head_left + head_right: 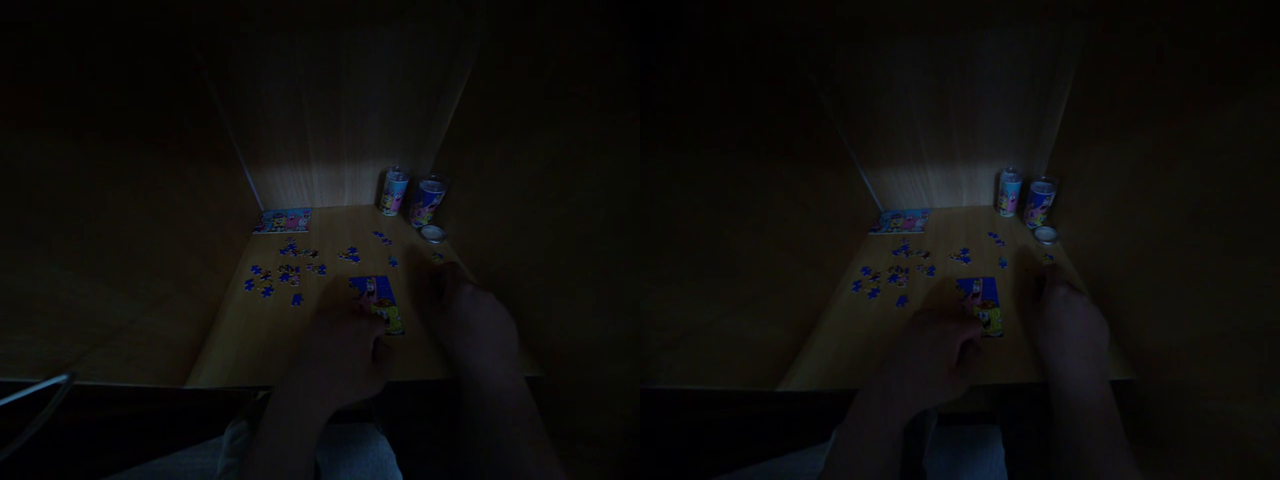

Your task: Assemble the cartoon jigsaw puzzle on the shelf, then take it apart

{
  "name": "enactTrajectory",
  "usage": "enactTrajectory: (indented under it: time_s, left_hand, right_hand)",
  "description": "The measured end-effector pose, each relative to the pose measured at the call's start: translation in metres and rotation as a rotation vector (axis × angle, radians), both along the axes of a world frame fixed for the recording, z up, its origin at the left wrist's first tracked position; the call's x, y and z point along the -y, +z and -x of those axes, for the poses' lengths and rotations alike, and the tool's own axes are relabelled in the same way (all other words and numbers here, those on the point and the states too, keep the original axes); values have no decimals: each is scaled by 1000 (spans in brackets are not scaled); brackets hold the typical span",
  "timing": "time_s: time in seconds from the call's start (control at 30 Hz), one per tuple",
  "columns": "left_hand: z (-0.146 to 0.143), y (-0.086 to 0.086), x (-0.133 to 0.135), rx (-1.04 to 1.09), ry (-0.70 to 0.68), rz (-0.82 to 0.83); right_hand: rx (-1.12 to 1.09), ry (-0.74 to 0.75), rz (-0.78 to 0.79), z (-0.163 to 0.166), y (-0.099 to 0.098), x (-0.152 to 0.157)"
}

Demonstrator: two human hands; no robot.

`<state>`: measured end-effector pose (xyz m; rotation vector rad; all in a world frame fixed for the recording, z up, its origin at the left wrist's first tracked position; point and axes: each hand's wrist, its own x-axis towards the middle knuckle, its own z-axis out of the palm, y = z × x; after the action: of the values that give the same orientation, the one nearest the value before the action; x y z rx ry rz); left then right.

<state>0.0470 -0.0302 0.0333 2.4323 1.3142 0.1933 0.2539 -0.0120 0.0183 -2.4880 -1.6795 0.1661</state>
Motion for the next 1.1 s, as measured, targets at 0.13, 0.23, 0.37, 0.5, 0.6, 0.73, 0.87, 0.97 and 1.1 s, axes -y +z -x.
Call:
enactTrajectory:
  time_s: [0.13, 0.23, 0.37, 0.5, 0.6, 0.73, 0.87, 0.97, 1.1]
  left_hand:
    - [-4, -2, 1, -26, 9, -13]
    - [-6, -3, 2, -43, 15, -19]
    - [-6, 0, 2, -46, 5, -8]
    - [-5, 0, 2, -46, -7, -21]
    - [-3, -1, 1, -28, -15, -21]
    - [1, -1, -1, 28, -14, 29]
    - [4, -2, -3, 83, 1, 63]
    - [4, -2, -3, 105, 1, 68]
    - [4, -2, -3, 102, -9, 59]
  right_hand:
    - [9, 4, 7, -1, -2, 0]
    - [7, 1, -5, -2, -5, 0]
    - [19, 1, 18, -1, -5, 0]
    - [22, 10, 40, -1, -3, -1]
    - [32, 24, 25, -2, -5, 0]
    - [30, 27, 5, -5, -10, 1]
    - [25, -2, -21, -8, -11, 1]
    - [45, -15, -23, -8, -12, 1]
    - [51, -17, -15, -9, -13, 0]
